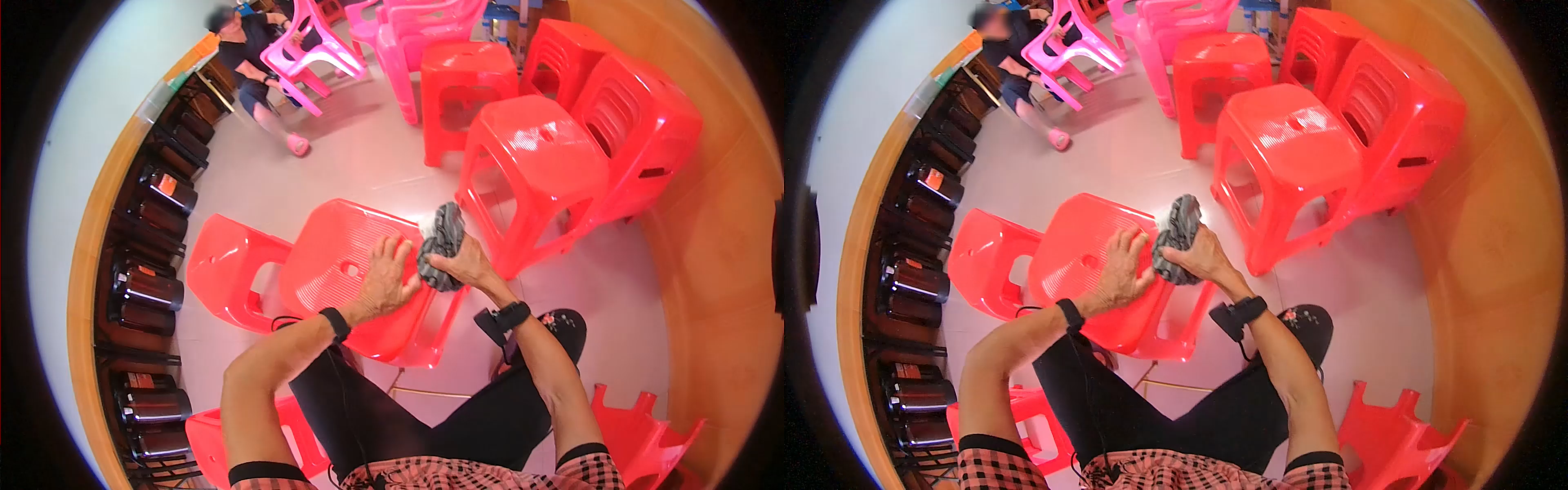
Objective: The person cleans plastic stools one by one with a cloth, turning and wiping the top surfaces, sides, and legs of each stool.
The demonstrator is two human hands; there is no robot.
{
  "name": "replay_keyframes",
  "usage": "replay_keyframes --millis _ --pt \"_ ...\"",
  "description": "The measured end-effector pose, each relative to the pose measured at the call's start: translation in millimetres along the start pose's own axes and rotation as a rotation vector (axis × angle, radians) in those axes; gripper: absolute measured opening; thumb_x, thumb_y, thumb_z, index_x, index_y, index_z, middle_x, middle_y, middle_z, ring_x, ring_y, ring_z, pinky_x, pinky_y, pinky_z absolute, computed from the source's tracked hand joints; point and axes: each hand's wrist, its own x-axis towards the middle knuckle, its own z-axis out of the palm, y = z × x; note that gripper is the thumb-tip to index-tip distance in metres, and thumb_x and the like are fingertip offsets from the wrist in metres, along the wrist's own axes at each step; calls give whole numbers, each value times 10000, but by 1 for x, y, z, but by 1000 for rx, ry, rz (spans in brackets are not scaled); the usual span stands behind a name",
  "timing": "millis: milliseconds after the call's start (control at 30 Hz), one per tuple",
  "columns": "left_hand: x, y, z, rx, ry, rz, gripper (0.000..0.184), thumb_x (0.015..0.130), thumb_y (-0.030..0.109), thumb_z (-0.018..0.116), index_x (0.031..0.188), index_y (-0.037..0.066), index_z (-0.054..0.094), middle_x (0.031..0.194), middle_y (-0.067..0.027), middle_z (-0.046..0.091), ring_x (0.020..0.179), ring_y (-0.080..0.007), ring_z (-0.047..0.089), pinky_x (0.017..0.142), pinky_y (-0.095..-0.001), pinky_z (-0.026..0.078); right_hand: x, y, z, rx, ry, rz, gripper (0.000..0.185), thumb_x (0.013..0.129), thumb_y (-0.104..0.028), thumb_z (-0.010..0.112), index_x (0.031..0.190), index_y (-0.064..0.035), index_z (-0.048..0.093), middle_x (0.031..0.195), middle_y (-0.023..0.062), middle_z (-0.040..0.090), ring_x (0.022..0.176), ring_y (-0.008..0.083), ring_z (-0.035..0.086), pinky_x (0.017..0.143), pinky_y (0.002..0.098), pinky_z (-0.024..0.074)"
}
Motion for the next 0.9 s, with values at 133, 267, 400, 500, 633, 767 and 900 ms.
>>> replay_keyframes --millis 133,267,400,500,633,767,900 --pt "0 2 -8 -7 -32 -21 608 726 222 604 1242 -11 381 1291 -263 341 1191 -455 323 1019 -547 266 -2 1 5 -39 71 5 487 660 -368 720 951 8 614 870 200 641 831 332 631 775 399 496" --pt "-2 1 -6 37 -2 -3 574 720 210 617 1200 -29 411 1276 -266 360 1191 -439 332 1012 -519 283 -2 -12 9 -52 149 -136 466 662 -320 701 978 10 604 931 230 619 894 374 608 817 433 484" --pt "-2 -13 2 -79 -42 -2 495 755 160 601 1175 -28 417 1297 -262 353 1209 -429 333 1017 -512 276 23 -15 19 -315 125 -268 418 681 -305 625 920 37 597 957 295 569 917 412 554 822 464 461" --pt "-5 -17 8 -102 -38 -38 463 773 141 596 1166 -26 417 1311 -260 341 1215 -426 334 1027 -509 262 52 -21 25 -450 56 -58 454 675 -355 616 670 98 595 706 319 591 725 445 616 696 480 496" --pt "-4 -11 3 -89 -58 -43 496 779 215 608 1164 -27 410 1308 -264 335 1216 -431 322 1034 -509 250 81 -15 20 -289 -15 121 635 662 -464 637 849 142 619 857 344 610 854 400 638 767 424 499" --pt "-3 -1 -6 -61 -72 -51 507 774 263 615 1158 -4 418 1322 -257 313 1235 -440 282 1035 -527 241 92 26 11 -148 2 402 726 693 -540 661 988 122 604 902 242 635 888 330 621 797 394 471" --pt "-1 0 -6 -36 -73 -36 522 768 269 623 1166 1 418 1318 -255 320 1232 -441 286 1031 -526 242 73 153 24 -81 189 395 670 721 -514 664 968 106 604 944 268 624 920 362 611 799 422 468"
